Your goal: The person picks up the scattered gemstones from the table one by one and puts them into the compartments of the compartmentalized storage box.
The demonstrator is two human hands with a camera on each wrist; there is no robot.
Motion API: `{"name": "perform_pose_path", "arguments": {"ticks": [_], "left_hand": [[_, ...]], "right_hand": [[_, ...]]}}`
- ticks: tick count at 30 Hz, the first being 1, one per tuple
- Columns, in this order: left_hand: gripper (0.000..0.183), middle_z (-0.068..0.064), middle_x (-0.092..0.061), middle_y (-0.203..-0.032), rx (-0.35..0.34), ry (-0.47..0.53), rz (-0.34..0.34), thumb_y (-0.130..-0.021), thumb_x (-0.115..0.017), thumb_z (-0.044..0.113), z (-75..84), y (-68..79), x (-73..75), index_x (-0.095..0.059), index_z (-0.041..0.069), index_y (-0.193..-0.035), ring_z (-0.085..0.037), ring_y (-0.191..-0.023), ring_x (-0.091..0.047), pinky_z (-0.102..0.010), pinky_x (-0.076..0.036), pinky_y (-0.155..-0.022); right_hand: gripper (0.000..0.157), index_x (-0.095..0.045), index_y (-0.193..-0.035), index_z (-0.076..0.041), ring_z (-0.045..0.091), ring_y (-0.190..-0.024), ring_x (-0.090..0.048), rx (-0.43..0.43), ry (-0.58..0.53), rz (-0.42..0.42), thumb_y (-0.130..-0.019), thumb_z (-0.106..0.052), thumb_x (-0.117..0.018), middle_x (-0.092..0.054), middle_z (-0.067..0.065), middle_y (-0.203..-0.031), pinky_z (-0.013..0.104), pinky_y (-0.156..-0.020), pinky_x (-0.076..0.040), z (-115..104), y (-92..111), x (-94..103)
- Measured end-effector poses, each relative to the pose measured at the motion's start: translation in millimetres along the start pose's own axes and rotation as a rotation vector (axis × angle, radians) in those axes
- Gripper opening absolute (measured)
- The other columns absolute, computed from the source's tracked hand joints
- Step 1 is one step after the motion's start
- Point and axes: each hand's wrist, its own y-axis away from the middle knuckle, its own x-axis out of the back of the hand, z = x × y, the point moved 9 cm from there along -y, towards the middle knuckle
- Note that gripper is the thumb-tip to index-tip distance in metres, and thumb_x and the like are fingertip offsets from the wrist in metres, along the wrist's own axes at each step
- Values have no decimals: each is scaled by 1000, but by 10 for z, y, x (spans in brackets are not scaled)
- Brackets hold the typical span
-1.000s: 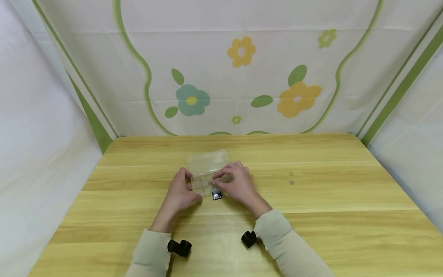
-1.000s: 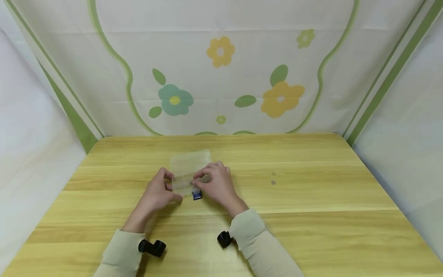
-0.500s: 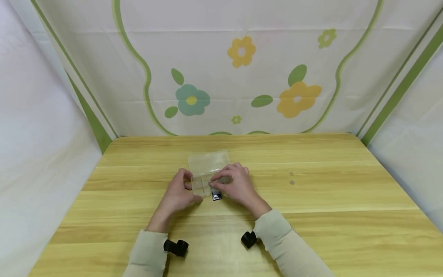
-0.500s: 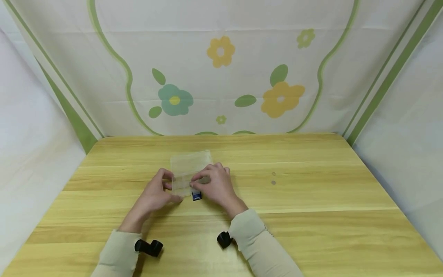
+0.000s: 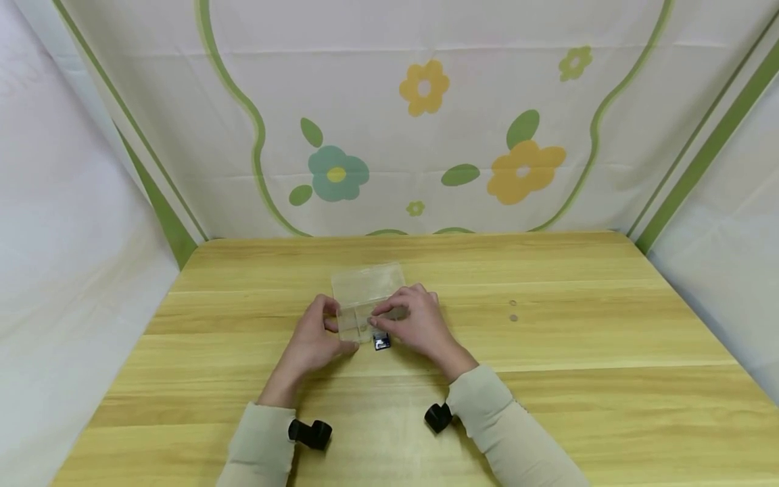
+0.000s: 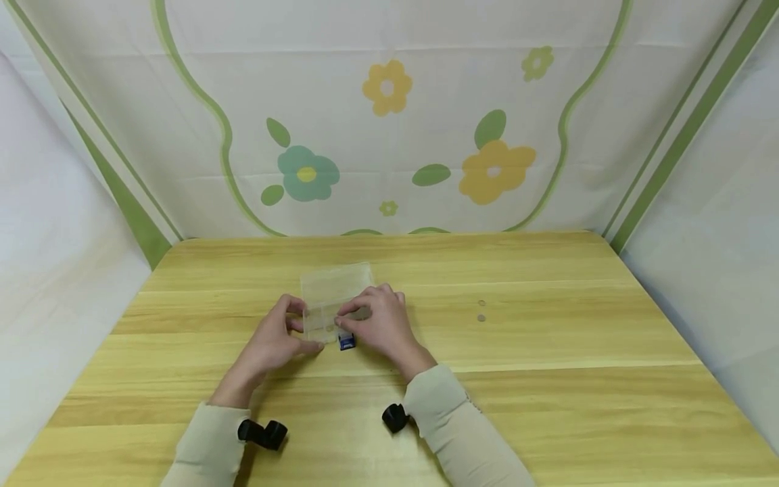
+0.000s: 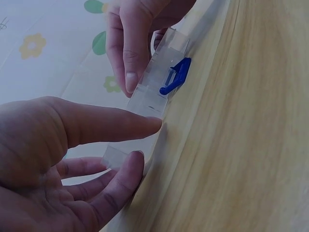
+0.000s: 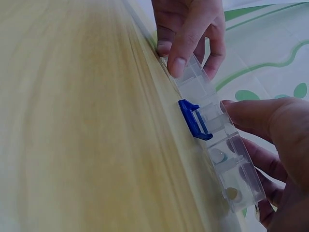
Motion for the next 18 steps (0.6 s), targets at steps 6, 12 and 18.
{"name": "perform_pose_path", "arguments": {"ticks": [6, 12, 18], "left_hand": [[70, -22, -60, -135, 7, 6, -7, -75, -92, -2, -8, 4, -3, -51, 1, -132, -32, -109, -66, -37, -55, -85], [69, -20, -61, -133, 14, 11, -1, -75, -92, -3, -6, 9, 14, -51, 2, -130, -31, -110, -66, -40, -55, -88], [70, -19, -61, -129, 23, 16, 0, -74, -92, -6, -3, 19, 12, -51, 2, -129, -30, -108, -65, -40, -55, -89]], "right_hand": [[6, -86, -94, -29, 17, -101, -57, 6, 2, -13, -90, -32, -89, -76, -10, -97, 42, -92, -32, 7, 1, 4], [15, -87, -99, -25, 22, -103, -59, 40, -37, 0, -89, -34, -89, -76, -7, -102, 40, -94, -41, 30, -18, 147], [21, -85, -105, -19, 26, -107, -61, -16, -124, 56, -89, -32, -89, -76, -3, -103, 49, -94, -50, 207, -47, 421]]}}
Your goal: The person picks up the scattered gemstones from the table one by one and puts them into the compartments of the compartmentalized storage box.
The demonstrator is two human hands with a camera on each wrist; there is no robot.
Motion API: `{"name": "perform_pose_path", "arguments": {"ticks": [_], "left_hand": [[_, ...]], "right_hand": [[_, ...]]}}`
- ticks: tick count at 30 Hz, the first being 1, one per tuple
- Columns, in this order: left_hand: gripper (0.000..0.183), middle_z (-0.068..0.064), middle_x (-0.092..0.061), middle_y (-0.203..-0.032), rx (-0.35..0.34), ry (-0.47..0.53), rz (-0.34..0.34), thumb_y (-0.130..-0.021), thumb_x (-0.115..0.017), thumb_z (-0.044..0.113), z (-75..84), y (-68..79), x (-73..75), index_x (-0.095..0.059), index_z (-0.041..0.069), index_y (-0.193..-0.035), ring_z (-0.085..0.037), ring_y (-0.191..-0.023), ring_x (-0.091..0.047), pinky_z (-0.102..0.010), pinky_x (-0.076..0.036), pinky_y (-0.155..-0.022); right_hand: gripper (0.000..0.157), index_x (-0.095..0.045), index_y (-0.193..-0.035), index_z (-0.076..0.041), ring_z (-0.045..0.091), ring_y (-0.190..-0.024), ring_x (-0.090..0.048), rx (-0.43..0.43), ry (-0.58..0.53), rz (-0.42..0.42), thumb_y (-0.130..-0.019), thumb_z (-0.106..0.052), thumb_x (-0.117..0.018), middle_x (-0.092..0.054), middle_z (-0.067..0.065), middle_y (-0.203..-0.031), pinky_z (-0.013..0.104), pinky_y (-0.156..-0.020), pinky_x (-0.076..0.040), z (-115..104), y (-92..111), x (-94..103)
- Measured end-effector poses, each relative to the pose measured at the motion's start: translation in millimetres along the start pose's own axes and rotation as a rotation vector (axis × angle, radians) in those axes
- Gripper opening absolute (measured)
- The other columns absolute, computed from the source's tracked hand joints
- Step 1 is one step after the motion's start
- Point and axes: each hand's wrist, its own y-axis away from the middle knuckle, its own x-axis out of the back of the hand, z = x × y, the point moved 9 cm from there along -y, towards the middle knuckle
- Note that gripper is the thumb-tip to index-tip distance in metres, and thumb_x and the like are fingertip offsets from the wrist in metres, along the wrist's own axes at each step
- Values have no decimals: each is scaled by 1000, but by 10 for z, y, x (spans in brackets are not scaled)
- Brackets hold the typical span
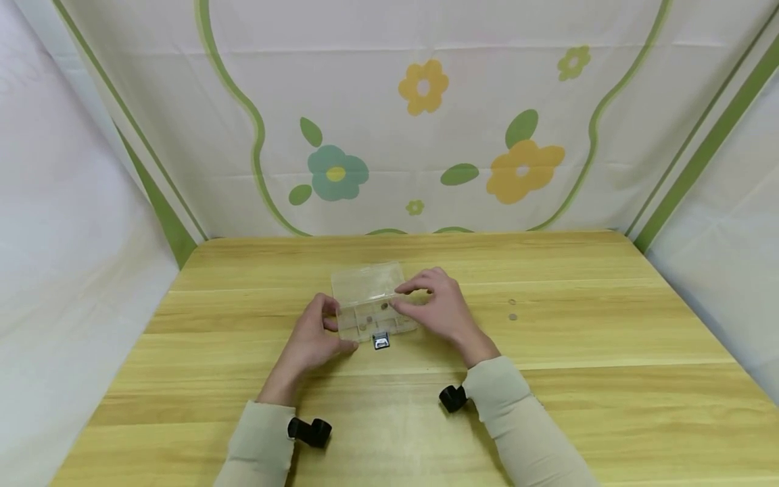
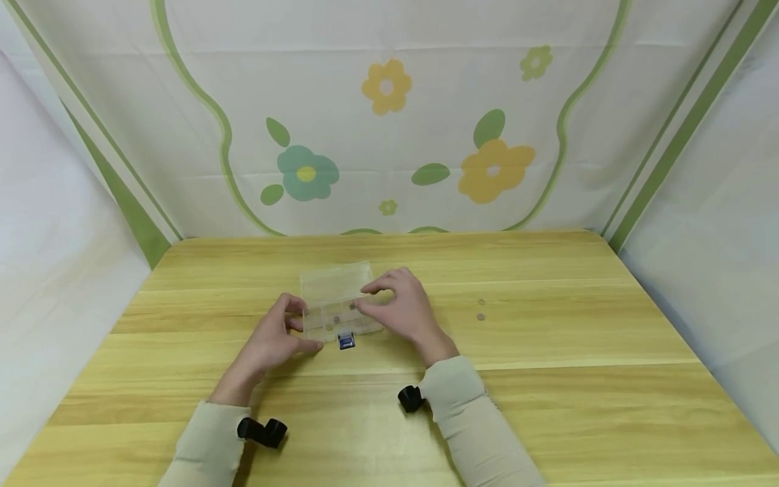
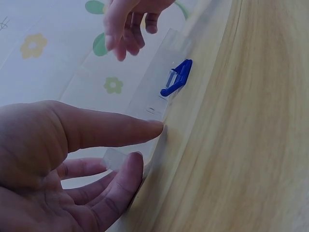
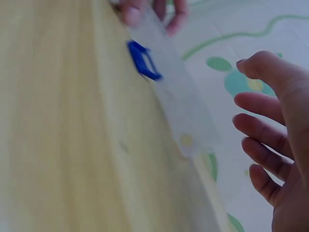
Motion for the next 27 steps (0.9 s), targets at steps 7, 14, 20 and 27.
{"name": "perform_pose_path", "arguments": {"ticks": [7, 14, 20, 27], "left_hand": [[69, -19, -61, -129, 3, 20, 1, -73, -92, -7, -18, -3, -6, -51, 3, -128, -30, -107, -65, -36, -53, -86], [70, -18, -61, -128, 29, 54, 2, -73, -93, -7, -53, 0, -17, -52, 4, -129, -30, -107, -64, -36, -54, -86], [71, -18, -61, -128, 54, 73, -2, -72, -94, -7, -84, 12, -36, -52, 5, -128, -29, -106, -64, -36, -54, -83], [72, -18, -61, -127, 50, 78, 12, -71, -93, -9, -67, -16, -18, -52, 5, -128, -30, -106, -64, -33, -53, -83]], "right_hand": [[21, -85, -106, -18, 22, -110, -63, -63, 4, 74, -91, -31, -88, -78, -1, -105, 50, -100, -48, 195, -23, 294], [26, -83, -113, -15, 26, -116, -63, -143, 28, 102, -95, -34, -84, -78, 3, -111, 48, -100, -48, 422, 53, 551], [32, -83, -115, -13, 28, -118, -63, -213, 43, 103, -95, -38, -83, -77, 6, -116, 47, -101, -49, 664, 152, 742], [36, -82, -117, -13, 28, -119, -64, -258, 56, 138, -95, -41, -83, -75, 8, -123, 45, -101, -51, 841, 195, 903]]}}
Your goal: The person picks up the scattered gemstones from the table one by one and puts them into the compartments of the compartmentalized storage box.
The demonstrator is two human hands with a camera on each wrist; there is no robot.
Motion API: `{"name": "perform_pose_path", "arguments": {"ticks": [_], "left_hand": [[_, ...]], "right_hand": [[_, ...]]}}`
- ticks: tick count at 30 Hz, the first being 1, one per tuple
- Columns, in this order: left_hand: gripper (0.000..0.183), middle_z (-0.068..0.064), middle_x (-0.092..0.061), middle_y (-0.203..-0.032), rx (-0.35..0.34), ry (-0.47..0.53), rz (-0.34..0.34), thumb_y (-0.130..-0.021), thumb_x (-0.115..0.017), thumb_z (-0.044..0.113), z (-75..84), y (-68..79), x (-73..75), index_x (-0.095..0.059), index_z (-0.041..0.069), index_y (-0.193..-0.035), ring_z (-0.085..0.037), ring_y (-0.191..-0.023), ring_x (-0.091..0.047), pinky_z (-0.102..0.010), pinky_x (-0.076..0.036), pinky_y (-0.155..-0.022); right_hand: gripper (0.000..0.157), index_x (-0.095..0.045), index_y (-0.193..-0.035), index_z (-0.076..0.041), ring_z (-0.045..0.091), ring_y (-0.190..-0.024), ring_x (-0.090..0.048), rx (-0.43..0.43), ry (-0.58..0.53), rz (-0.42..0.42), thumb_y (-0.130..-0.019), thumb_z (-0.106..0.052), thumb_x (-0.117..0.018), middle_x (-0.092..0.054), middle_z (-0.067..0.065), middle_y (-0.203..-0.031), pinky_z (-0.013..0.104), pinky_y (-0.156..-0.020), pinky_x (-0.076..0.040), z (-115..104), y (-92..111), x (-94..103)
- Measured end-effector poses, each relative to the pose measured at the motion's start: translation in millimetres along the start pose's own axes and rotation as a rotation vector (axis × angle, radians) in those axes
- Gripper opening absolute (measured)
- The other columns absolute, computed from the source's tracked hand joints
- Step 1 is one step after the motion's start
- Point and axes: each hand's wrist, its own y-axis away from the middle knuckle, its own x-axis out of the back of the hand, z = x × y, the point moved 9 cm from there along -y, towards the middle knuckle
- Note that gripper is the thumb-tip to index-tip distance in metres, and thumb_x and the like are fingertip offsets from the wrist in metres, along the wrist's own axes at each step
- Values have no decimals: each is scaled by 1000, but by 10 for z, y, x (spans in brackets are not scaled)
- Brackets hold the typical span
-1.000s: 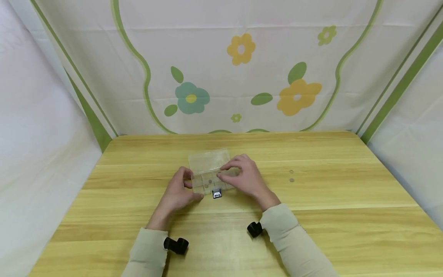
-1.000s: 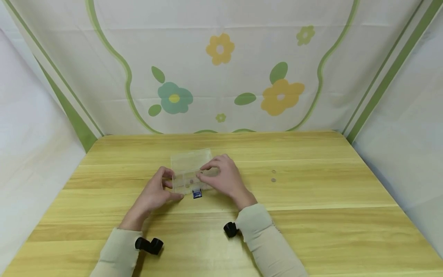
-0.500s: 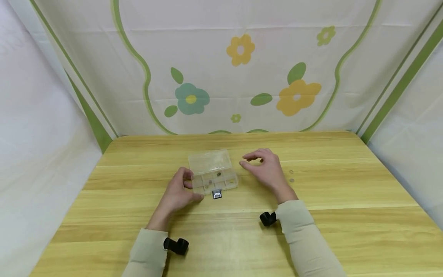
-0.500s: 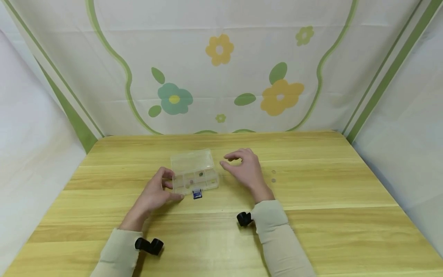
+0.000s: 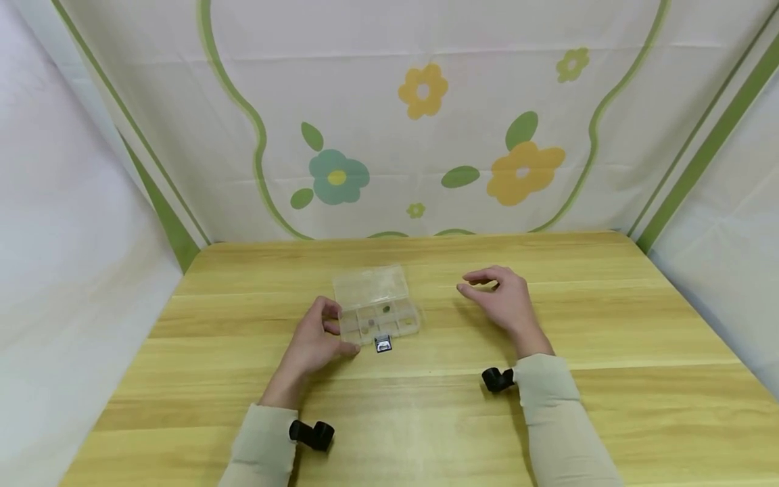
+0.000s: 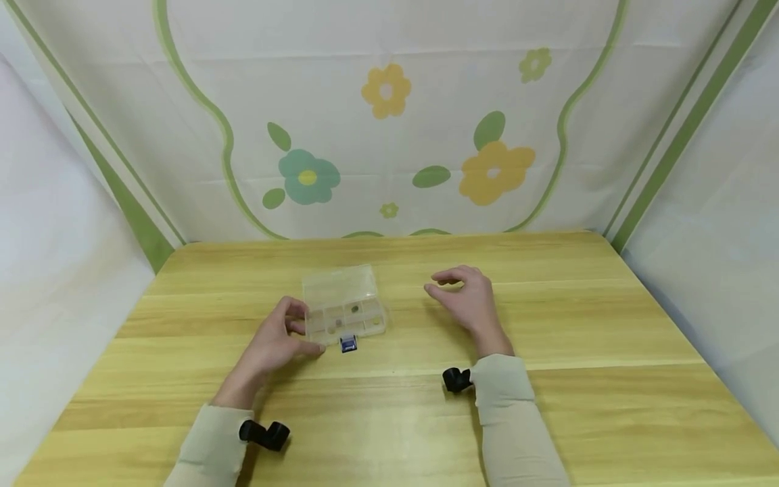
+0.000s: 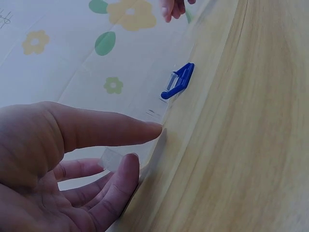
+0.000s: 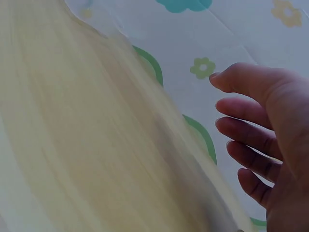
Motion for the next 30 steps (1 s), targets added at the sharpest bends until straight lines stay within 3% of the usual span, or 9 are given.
{"name": "perform_pose_path", "arguments": {"ticks": [12, 17, 22, 30], "left_hand": [[73, -18, -61, -125, 14, 7, 1, -70, -94, -10, -10, 7, -1, -52, 5, -127, -29, -105, -63, -31, -52, -80], [72, -17, -61, -125, 24, 12, 1, -70, -93, -9, -19, 3, 2, -52, 6, -127, -29, -105, -63, -31, -51, -80], [72, -17, -61, -125, 23, 15, 3, -70, -93, -9, -14, 1, 12, -52, 6, -127, -29, -106, -62, -30, -51, -79], [73, -17, -61, -127, 24, 6, 3, -70, -94, -8, -20, 4, 4, -53, 6, -129, -29, -106, -63, -31, -51, -81]], "right_hand": [[51, -82, -120, -18, 31, -119, -66, -72, 32, 61, -92, -61, -80, -75, 8, -128, 38, -92, -52, 219, 57, 273], [53, -81, -123, -16, 31, -115, -69, -132, 44, 90, -94, -60, -77, -74, 9, -130, 32, -82, -56, 371, 111, 454], [56, -80, -122, -14, 30, -108, -74, -165, 66, 122, -94, -62, -76, -72, 11, -132, 35, -93, -53, 475, 141, 564], [57, -81, -118, -10, 33, -118, -66, -167, 98, 139, -93, -62, -77, -74, 14, -127, 46, -99, -51, 544, 185, 616]]}}
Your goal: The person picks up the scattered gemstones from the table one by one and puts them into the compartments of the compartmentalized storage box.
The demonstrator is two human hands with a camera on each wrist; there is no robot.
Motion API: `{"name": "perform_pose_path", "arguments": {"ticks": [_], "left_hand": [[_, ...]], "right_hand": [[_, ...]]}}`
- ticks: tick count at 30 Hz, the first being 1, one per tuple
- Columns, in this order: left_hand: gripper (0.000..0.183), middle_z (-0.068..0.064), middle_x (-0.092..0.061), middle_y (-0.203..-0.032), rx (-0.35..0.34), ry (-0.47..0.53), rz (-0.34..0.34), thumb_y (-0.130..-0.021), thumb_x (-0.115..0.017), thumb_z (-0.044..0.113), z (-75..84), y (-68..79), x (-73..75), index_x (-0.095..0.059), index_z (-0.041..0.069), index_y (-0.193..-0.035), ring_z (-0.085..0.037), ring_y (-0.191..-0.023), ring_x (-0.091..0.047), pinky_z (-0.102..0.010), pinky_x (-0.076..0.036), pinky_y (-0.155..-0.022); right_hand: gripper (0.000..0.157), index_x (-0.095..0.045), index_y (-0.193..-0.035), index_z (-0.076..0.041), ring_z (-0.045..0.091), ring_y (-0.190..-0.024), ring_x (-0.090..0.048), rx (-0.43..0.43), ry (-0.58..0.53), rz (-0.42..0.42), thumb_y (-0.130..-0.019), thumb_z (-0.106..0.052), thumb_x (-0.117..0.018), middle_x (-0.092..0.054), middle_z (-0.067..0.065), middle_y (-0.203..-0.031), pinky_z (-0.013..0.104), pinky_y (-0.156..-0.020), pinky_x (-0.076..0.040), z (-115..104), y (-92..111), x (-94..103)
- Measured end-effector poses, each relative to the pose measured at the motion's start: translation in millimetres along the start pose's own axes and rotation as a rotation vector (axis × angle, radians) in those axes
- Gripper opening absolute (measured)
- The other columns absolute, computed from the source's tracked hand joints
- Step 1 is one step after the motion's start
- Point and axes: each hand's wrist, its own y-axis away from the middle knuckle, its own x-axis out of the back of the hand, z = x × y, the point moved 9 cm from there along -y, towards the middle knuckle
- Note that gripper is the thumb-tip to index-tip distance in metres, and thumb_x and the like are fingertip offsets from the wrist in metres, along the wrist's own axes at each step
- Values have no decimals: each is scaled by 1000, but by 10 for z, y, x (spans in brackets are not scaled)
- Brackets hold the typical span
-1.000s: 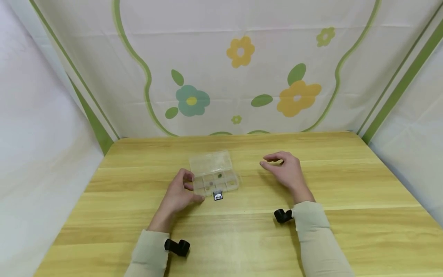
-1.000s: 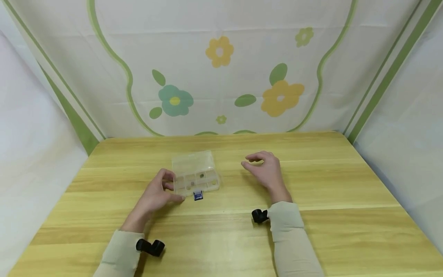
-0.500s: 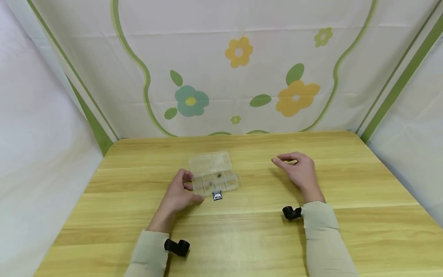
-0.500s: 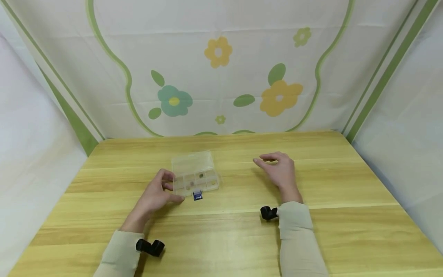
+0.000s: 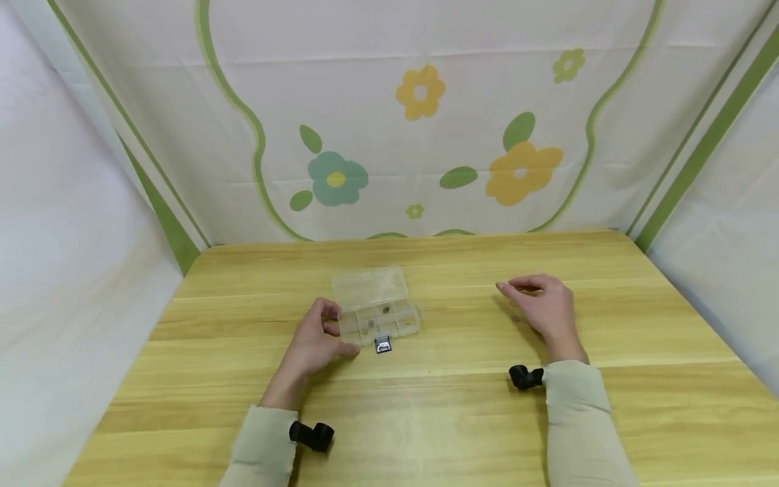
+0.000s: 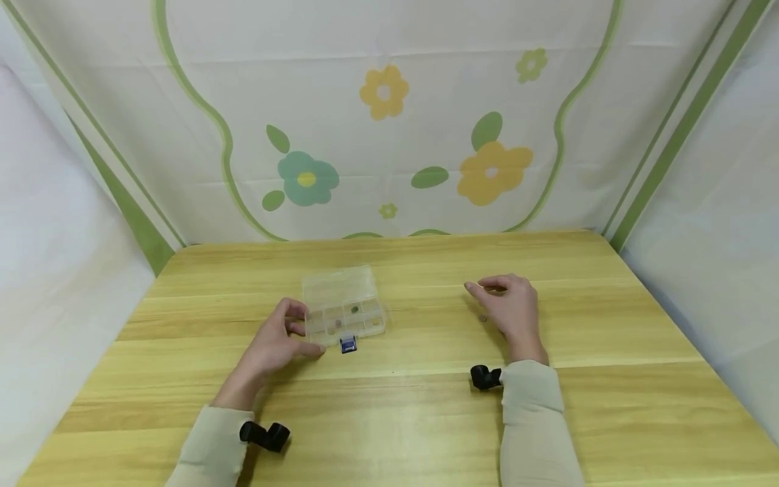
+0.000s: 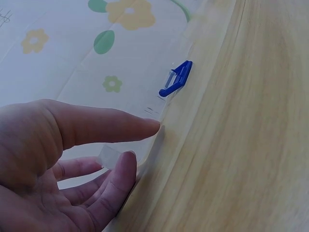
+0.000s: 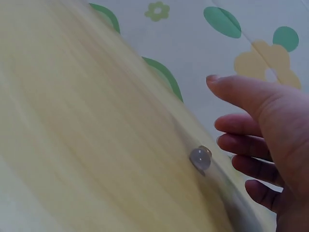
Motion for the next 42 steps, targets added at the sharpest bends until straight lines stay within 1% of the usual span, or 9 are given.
{"name": "perform_pose_path", "arguments": {"ticks": [6, 9, 13, 16, 21, 27, 30, 34, 42], "left_hand": [[73, -16, -61, -127, 5, 7, 3, -71, -94, -8, -29, 12, -13, -53, 6, -129, -28, -106, -62, -31, -51, -83], [72, -16, -61, -127, 2, 6, 5, -71, -94, -8, -15, 16, -8, -53, 6, -129, -28, -106, -62, -31, -51, -82], [72, -16, -60, -129, 4, 11, 4, -72, -93, -9, 5, 18, -3, -53, 6, -129, -29, -107, -62, -31, -50, -83], [72, -16, -60, -130, 1, 15, 2, -72, -93, -9, 15, 16, -10, -53, 6, -129, -29, -107, -62, -31, -50, -82], [73, -16, -60, -131, -2, 11, 6, -71, -94, -7, 5, 6, -7, -53, 7, -130, -29, -107, -61, -31, -50, -83], [73, -16, -59, -133, -9, 4, 3, -72, -95, -4, -3, 0, -3, -53, 7, -131, -30, -109, -61, -34, -51, -86], [73, -16, -59, -134, -9, 0, 4, -73, -95, -2, 2, 9, 3, -53, 7, -132, -30, -110, -60, -35, -51, -87], [74, -17, -59, -134, -10, 0, 5, -72, -95, -2, 9, 22, 8, -53, 6, -132, -31, -110, -60, -35, -50, -87], [73, -16, -59, -133, 0, 2, 4, -73, -94, -3, -7, 23, 4, -53, 7, -132, -30, -110, -59, -35, -50, -87]], "right_hand": [[58, -82, -117, -11, 33, -113, -68, -52, 57, 6, -93, -63, -77, -75, 16, -125, 43, -94, -53, 129, 49, 61], [56, -82, -116, -11, 34, -114, -67, -60, 69, 1, -93, -62, -77, -74, 17, -127, 45, -94, -53, 158, 60, 60], [55, -82, -117, -10, 35, -118, -64, -56, 68, -8, -94, -60, -77, -71, 18, -131, 51, -98, -52, 159, 57, 62], [54, -82, -116, -10, 36, -119, -64, -46, 64, -25, -93, -59, -79, -70, 18, -131, 52, -100, -51, 168, 54, 70], [53, -82, -116, -10, 36, -120, -63, -23, 59, -79, -90, -57, -83, -69, 17, -132, 53, -101, -50, 173, 55, 61], [50, -81, -119, -10, 42, -130, -58, -1, 73, -142, -90, -51, -85, -66, 18, -138, 61, -110, -46, 184, 58, 52], [47, -81, -119, -10, 43, -134, -57, 17, 78, -144, -90, -47, -86, -67, 18, -139, 63, -113, -43, 172, 47, 52], [43, -82, -117, -9, 43, -131, -58, 31, 77, -129, -91, -43, -86, -68, 18, -135, 62, -112, -43, 159, 40, 57], [35, -82, -113, -9, 44, -131, -57, 19, 86, -140, -94, -38, -84, -65, 19, -136, 64, -113, -41, 148, 35, 44]]}}
